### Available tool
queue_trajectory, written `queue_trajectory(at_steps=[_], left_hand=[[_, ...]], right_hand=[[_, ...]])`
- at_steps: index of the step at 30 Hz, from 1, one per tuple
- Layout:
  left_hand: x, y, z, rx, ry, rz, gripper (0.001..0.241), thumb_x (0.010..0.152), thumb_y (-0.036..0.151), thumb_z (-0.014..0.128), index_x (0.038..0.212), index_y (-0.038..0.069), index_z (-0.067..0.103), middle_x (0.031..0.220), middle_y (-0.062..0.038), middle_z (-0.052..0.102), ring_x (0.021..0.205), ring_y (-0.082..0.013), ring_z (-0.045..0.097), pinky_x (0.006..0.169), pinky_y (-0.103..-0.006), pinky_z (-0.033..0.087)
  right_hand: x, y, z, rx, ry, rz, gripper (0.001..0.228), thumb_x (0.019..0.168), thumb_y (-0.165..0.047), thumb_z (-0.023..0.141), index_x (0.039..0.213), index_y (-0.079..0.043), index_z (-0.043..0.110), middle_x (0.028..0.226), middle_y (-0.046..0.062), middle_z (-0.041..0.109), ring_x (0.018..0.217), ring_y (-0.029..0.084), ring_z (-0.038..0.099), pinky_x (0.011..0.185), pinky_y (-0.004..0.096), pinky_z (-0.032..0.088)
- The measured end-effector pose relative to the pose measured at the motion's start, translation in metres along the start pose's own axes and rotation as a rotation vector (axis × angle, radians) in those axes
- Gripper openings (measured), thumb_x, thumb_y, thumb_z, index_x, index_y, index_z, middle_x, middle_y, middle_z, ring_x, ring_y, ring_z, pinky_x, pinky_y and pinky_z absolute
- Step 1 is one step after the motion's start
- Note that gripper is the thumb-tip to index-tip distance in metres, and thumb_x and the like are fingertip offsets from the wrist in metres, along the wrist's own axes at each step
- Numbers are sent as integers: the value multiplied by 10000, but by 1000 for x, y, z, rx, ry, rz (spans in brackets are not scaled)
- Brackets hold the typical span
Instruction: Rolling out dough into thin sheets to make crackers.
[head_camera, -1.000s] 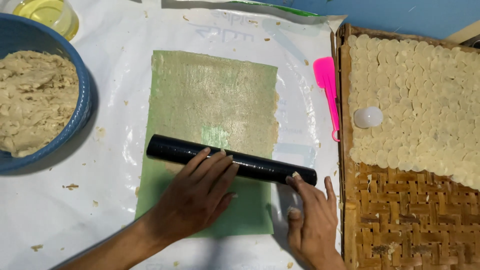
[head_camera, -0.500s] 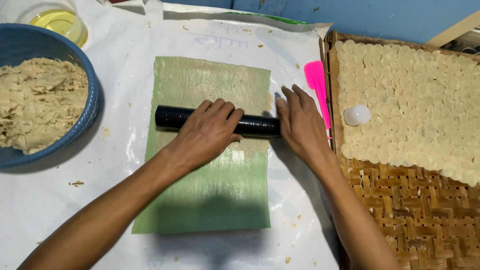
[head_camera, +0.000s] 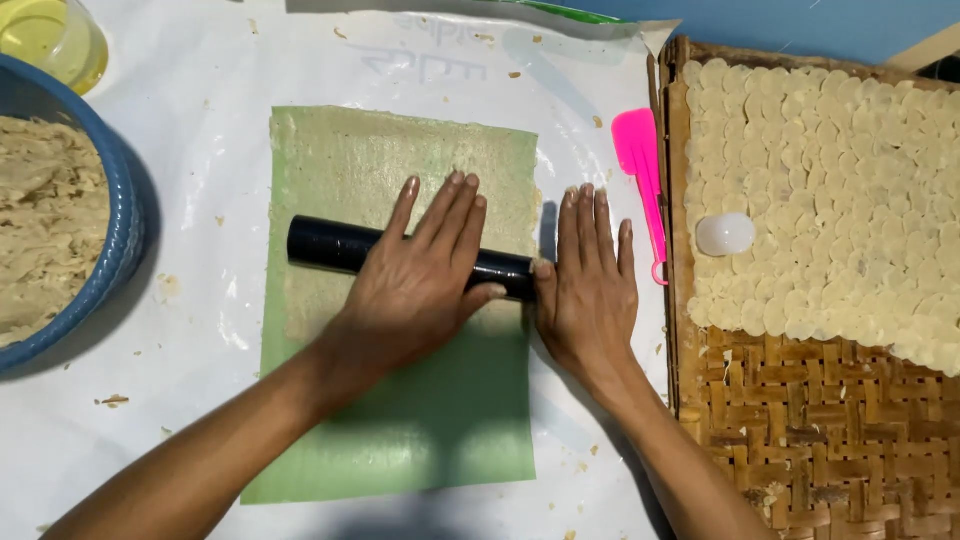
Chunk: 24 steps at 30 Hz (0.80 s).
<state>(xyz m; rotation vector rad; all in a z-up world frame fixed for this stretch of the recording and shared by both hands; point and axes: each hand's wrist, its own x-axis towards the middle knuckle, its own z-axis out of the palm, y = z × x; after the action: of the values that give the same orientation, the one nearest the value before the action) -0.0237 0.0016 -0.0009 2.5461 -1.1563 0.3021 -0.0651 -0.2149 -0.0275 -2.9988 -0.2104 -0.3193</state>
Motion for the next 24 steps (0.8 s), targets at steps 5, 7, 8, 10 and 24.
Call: queue_trajectory(at_steps=[5,7,8,10,24], left_hand=[[-35,31,-12,-53,76,-25,789,978,440,580,1466,-151,392,1562,-328,401,1504,-411,350,1239,-543,247],[-50,41,-14,-82,82,-17,791,993,437,558,1489,-144,353,1579,-320,368,1511,-415,332,1239,-543,251],[-58,47,-16,-116,56,-18,792,981,429,559,1488,-143,349,1585,-320,351,1514,-420,311,1240,-537,227],[-75,58,-22,-145,36,-17,793,969,420,559,1486,-142,345,1591,-321,333,1518,-424,290,1241,-532,203],[-80,37,-26,-105,-20,89,454,878,248,703,1232,-11,587,1076,-132,618,995,-276,574,953,-444,446]], right_hand=[[-47,-19,-10,100,-5,-43,657,1046,-288,357,1562,106,252,1641,323,273,1557,436,221,1264,597,123],[-67,-24,-13,123,27,-66,650,1027,-226,387,1563,109,234,1639,330,275,1557,446,236,1272,593,138],[-76,-27,-17,137,0,-69,655,990,-193,406,1546,118,255,1631,328,283,1553,439,241,1272,586,150],[-97,-35,-27,148,-21,-75,661,952,-160,426,1529,126,277,1624,325,292,1550,432,247,1272,578,162],[-81,-21,-61,380,144,-48,567,1096,-343,267,1266,53,637,1173,254,716,976,329,696,855,436,584]])
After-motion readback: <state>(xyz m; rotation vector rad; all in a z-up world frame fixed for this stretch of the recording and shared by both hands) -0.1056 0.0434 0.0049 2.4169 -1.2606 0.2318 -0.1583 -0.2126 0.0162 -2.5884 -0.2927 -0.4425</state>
